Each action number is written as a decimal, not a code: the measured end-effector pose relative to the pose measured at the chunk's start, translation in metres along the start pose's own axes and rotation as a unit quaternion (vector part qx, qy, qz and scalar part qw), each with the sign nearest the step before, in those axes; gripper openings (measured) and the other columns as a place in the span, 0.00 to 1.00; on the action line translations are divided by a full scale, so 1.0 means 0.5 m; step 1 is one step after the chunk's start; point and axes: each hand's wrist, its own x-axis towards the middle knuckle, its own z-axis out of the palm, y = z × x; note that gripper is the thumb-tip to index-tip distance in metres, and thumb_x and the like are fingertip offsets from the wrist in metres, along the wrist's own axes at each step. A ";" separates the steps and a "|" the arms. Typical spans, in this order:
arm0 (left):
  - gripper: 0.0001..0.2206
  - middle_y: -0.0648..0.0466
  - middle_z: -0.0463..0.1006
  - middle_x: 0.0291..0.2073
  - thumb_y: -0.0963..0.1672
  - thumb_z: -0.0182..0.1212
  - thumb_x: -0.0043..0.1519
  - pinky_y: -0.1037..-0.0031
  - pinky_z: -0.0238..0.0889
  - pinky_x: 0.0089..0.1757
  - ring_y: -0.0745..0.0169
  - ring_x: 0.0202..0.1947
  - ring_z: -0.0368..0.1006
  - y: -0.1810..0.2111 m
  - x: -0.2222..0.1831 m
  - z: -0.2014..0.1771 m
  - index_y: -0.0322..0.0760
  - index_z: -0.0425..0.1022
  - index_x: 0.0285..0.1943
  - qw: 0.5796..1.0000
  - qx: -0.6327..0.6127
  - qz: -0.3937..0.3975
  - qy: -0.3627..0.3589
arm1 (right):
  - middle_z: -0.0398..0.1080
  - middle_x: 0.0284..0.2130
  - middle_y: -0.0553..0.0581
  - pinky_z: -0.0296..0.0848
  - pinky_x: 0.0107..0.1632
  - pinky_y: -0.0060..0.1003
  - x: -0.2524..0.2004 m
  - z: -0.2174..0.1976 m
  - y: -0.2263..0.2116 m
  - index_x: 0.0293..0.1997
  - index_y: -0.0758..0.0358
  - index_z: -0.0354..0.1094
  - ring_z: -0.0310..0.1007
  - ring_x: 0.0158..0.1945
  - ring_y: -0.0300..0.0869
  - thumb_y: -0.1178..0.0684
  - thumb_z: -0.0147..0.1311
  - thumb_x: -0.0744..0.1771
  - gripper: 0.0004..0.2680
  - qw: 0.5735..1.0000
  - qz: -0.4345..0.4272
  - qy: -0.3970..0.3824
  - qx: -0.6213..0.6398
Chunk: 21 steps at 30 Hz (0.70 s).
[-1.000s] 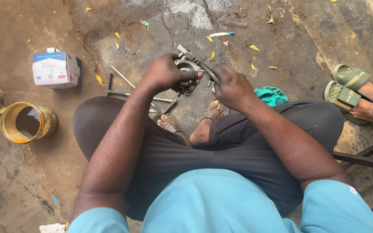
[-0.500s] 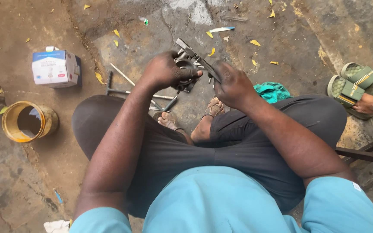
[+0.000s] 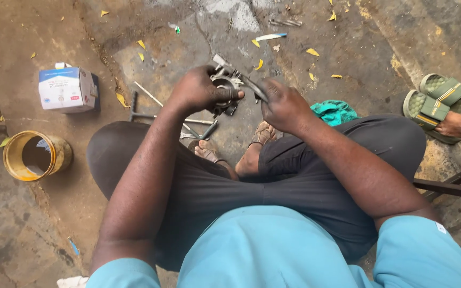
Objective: Cleaning and repairing a motorcycle carburetor using pliers.
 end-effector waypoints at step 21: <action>0.41 0.46 0.85 0.32 0.57 0.80 0.45 0.73 0.76 0.30 0.65 0.27 0.83 -0.030 0.013 0.006 0.26 0.72 0.60 1.000 -0.002 0.006 0.011 | 0.72 0.39 0.66 0.74 0.42 0.55 0.008 -0.017 -0.016 0.50 0.65 0.65 0.75 0.40 0.63 0.62 0.53 0.64 0.10 0.999 0.028 -0.011 0.036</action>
